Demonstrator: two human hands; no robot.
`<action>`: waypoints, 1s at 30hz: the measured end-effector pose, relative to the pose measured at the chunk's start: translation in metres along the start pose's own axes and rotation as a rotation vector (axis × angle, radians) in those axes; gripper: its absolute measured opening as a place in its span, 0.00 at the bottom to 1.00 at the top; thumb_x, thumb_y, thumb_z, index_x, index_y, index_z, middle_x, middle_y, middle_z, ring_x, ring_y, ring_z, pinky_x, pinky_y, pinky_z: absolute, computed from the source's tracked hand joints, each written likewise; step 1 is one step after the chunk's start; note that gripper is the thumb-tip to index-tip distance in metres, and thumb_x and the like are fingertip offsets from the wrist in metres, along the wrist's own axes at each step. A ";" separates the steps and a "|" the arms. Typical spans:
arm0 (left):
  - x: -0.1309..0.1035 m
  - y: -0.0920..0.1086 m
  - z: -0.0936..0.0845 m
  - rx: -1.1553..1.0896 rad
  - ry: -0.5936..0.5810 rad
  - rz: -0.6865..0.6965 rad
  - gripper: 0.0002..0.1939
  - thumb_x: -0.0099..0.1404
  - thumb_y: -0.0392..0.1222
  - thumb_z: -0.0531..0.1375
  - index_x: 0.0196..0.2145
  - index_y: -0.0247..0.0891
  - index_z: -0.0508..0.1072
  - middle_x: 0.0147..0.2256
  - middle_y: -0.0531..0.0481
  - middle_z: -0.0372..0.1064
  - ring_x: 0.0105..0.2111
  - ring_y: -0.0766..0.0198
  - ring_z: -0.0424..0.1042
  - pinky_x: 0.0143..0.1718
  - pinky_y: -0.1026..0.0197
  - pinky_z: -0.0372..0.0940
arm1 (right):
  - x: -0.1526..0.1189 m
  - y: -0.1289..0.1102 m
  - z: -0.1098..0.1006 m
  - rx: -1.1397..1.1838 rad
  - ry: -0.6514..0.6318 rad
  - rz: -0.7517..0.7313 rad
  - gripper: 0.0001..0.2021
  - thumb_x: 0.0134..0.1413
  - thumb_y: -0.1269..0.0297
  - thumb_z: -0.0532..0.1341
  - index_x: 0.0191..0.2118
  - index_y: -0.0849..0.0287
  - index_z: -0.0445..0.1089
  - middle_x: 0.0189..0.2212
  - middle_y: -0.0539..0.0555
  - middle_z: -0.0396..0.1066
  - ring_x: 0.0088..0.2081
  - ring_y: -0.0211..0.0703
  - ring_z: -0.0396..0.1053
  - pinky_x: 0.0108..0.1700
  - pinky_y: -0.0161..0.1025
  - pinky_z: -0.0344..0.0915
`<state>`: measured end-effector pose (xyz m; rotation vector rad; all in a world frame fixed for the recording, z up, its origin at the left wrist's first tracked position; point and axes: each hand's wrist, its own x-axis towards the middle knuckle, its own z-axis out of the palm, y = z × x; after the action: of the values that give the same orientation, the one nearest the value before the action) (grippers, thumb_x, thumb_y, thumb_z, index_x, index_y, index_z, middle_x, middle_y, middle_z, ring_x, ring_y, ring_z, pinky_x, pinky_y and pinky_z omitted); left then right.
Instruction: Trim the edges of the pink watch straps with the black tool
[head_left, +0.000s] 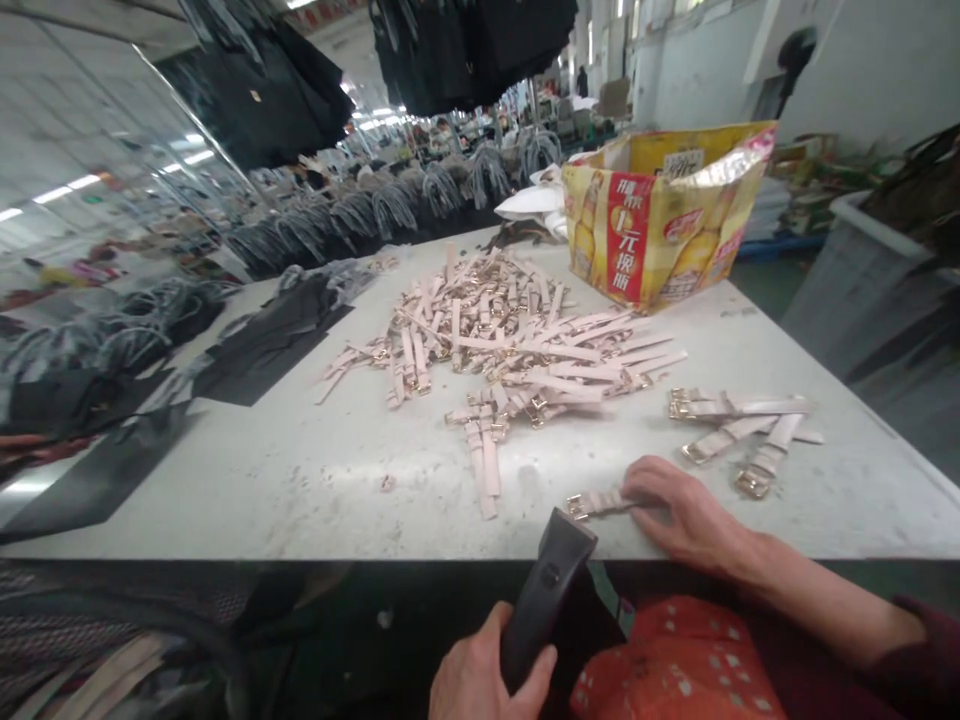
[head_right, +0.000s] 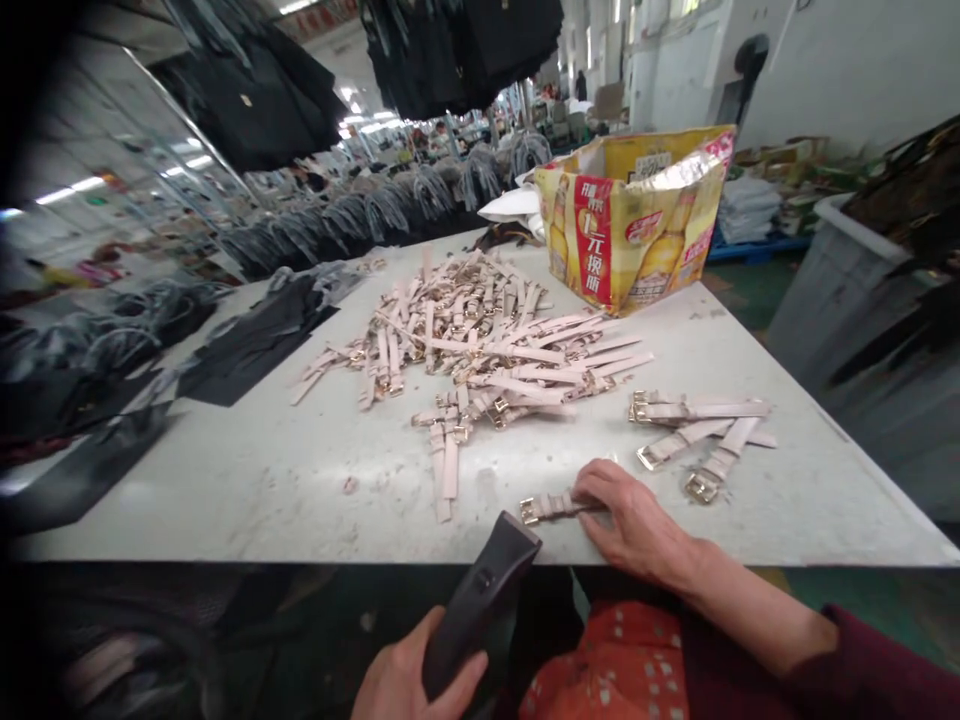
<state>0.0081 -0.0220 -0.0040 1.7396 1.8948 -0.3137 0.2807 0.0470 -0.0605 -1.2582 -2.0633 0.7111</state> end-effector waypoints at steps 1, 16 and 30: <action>-0.002 0.002 -0.004 0.000 0.009 -0.009 0.13 0.60 0.48 0.54 0.39 0.39 0.70 0.34 0.47 0.75 0.36 0.61 0.74 0.35 0.67 0.61 | 0.003 -0.001 0.002 -0.001 0.008 0.014 0.09 0.49 0.72 0.57 0.38 0.58 0.67 0.36 0.56 0.66 0.39 0.44 0.65 0.42 0.40 0.64; 0.017 0.021 -0.034 0.156 0.082 0.096 0.18 0.59 0.52 0.53 0.42 0.40 0.70 0.34 0.47 0.75 0.35 0.60 0.73 0.34 0.64 0.61 | 0.016 -0.002 0.006 -0.035 -0.082 -0.059 0.11 0.54 0.71 0.55 0.41 0.56 0.72 0.34 0.56 0.66 0.38 0.44 0.63 0.40 0.40 0.60; 0.006 0.029 -0.042 0.172 0.057 0.110 0.19 0.57 0.56 0.52 0.36 0.41 0.72 0.33 0.48 0.74 0.35 0.57 0.73 0.33 0.62 0.62 | 0.027 -0.002 0.014 0.037 -0.176 -0.147 0.07 0.50 0.72 0.55 0.24 0.56 0.60 0.29 0.55 0.63 0.34 0.45 0.62 0.36 0.42 0.62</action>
<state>0.0265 0.0093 0.0330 1.9767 1.8495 -0.3992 0.2593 0.0689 -0.0619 -1.0422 -2.2464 0.8123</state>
